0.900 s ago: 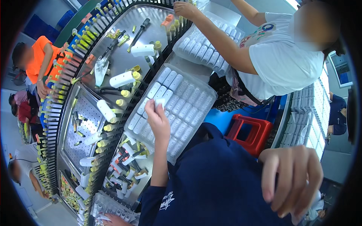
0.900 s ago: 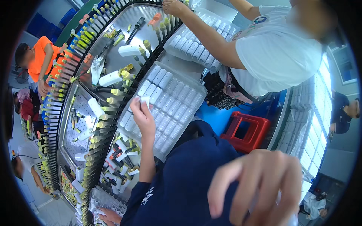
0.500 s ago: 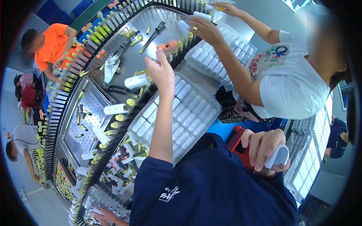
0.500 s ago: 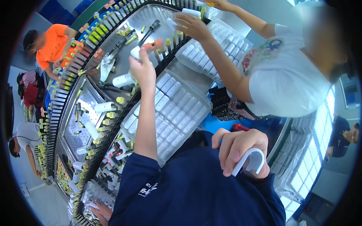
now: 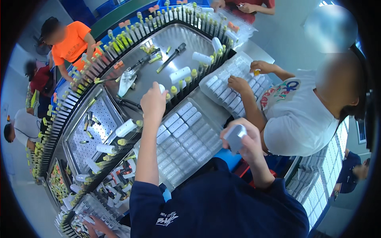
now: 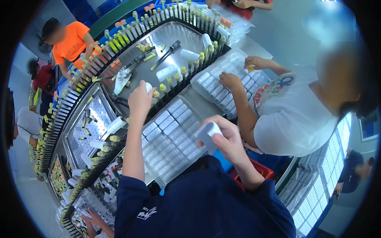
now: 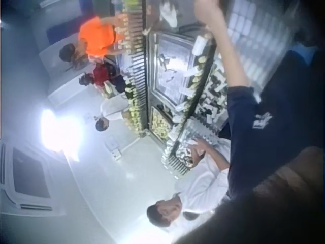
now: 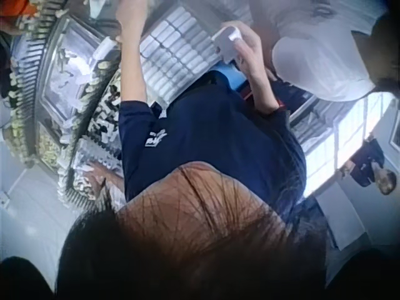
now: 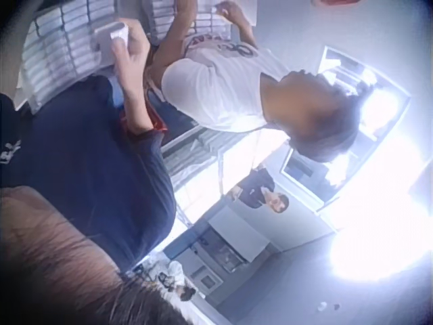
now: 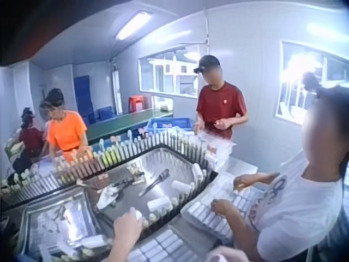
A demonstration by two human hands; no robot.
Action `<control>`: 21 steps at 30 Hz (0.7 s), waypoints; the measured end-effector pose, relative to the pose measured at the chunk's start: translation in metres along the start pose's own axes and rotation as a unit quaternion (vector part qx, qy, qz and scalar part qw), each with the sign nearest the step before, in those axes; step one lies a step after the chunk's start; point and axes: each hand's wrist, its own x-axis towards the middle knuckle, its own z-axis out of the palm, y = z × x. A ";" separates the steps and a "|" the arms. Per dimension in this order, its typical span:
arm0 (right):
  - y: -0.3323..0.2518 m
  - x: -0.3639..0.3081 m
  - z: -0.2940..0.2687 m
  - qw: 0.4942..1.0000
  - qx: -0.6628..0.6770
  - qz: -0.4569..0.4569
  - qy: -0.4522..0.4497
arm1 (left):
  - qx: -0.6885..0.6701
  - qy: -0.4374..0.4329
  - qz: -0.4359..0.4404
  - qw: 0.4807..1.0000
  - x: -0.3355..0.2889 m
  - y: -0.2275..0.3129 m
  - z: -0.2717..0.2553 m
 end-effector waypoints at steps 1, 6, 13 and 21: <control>0.006 0.011 0.000 0.999 -0.036 0.008 -0.003 | 0.081 0.021 -0.012 0.996 -0.003 0.003 0.002; 0.046 0.050 0.005 0.994 -0.091 0.051 0.013 | 0.074 0.095 -0.039 0.992 -0.034 -0.025 0.001; 0.072 0.061 0.034 0.988 -0.139 0.051 -0.041 | 0.130 0.070 -0.118 0.982 -0.069 -0.074 -0.020; 0.077 0.038 0.019 0.974 -0.211 0.080 -0.021 | 0.112 0.098 -0.116 0.982 -0.111 -0.105 -0.039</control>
